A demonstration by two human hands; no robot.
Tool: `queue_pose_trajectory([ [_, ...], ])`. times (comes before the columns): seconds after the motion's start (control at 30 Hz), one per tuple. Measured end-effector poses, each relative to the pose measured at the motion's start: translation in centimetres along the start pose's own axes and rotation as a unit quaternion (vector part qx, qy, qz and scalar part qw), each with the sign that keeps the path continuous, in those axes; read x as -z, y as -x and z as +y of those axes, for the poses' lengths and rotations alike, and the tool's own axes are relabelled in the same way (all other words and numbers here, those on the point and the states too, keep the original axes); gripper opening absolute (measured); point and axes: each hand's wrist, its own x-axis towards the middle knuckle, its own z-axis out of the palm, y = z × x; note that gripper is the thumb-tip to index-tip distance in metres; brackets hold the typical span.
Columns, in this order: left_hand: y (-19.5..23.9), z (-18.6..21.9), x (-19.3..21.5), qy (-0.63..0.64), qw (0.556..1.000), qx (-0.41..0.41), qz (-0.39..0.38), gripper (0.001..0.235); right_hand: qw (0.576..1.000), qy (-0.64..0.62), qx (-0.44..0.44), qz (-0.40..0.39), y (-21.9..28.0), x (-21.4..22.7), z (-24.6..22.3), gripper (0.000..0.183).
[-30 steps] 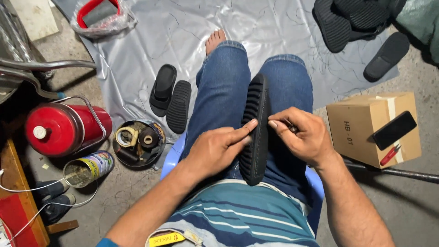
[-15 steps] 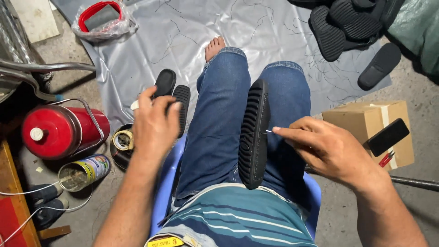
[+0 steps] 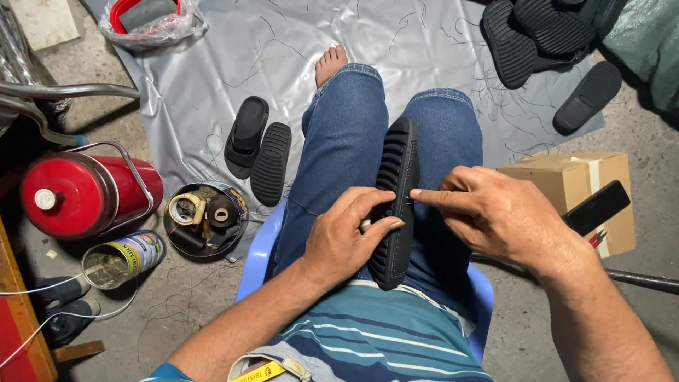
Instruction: The person sits on a low stool and sews a black slipper sole using a needle and thread. They repeatedly push the needle through the sole and pull the thread to secure the stitching. A second person is visible in the background also working on slippers.
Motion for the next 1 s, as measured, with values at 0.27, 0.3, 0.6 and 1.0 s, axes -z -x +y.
queue_pose_trajectory([
  [0.27, 0.7, 0.0, -0.8, 0.012, 0.999, -0.008, 0.044, 0.027, 0.999, 0.009, -0.026, -0.021, -0.1, 0.3, -0.7, 0.042],
  [0.3, 0.8, 0.1, -0.9, 0.012, 0.998, -0.02, 0.051, 0.026, 0.998, 0.031, -0.047, -0.026, -0.2, 0.4, -1.1, 0.04],
  [0.6, 1.4, -0.2, -1.9, -0.08, 0.986, -0.108, 0.097, 0.025, 0.998, 0.051, -0.025, 0.039, 0.0, -1.1, -1.4, 0.042],
  [1.0, 1.0, -0.5, -2.0, -0.059, 0.989, -0.118, 0.072, 0.027, 0.993, -0.07, 0.012, 0.093, -1.9, -1.2, -1.3, 0.009],
])
